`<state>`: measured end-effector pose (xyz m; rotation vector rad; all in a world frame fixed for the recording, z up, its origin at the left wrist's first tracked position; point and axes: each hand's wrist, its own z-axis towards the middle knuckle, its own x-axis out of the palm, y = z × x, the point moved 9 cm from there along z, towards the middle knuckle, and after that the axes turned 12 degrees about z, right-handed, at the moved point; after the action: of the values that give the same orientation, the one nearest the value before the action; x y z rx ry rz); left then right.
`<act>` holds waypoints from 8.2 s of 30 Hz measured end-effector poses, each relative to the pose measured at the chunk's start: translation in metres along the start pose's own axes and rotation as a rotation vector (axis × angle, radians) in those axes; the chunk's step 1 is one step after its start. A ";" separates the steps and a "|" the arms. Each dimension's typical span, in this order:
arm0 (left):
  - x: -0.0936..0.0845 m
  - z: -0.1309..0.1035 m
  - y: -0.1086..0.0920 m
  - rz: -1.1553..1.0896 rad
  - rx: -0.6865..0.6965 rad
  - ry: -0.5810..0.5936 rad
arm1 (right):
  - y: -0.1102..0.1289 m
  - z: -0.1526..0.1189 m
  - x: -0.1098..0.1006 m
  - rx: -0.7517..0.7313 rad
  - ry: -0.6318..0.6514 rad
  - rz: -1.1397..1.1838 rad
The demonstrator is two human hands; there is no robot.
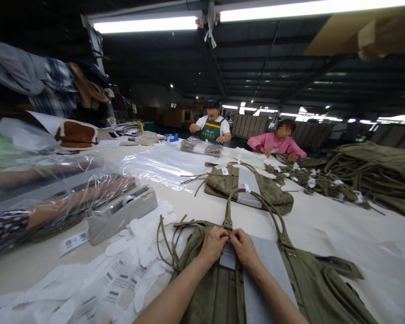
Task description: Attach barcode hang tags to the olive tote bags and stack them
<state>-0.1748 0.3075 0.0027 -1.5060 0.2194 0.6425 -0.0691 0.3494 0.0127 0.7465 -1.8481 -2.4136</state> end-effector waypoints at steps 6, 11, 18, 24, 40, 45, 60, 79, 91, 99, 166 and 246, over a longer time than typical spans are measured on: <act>-0.002 0.000 -0.003 0.105 0.053 -0.021 | -0.001 0.001 -0.004 0.004 -0.035 0.043; -0.002 0.001 -0.003 0.117 0.044 -0.012 | -0.003 0.002 0.000 0.070 0.027 0.097; 0.001 0.004 0.004 0.129 0.007 -0.009 | -0.014 0.002 0.010 0.159 0.109 0.161; 0.001 0.003 0.008 0.111 -0.021 -0.012 | -0.022 0.003 0.016 0.221 0.130 0.220; -0.004 0.000 0.002 0.049 -0.074 0.041 | 0.016 -0.016 -0.004 -0.087 0.039 -0.212; 0.003 0.000 0.009 -0.003 -0.123 0.120 | 0.052 -0.060 0.010 -0.271 0.309 -0.602; -0.055 -0.027 -0.036 0.462 0.139 0.061 | 0.081 -0.116 0.066 -0.400 0.537 -0.872; 0.020 -0.049 0.005 0.887 0.718 0.217 | 0.048 -0.250 -0.288 0.281 -0.343 -0.715; 0.004 -0.060 -0.063 1.036 0.742 0.180 | -0.066 -0.286 -0.320 0.643 -0.271 -0.728; 0.044 -0.116 -0.074 0.902 0.747 0.251 | -0.079 -0.289 -0.318 0.673 -0.281 -0.709; 0.008 -0.143 -0.104 0.515 0.595 -0.114 | 0.051 -0.317 -0.359 0.196 -0.695 0.134; -0.016 -0.123 -0.106 0.201 0.172 0.371 | 0.066 -0.155 -0.031 0.357 0.372 0.478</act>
<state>-0.1019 0.1916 0.0907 -1.4369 0.7003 0.4831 -0.0013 0.1974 0.0549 0.6184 -2.0239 -1.5660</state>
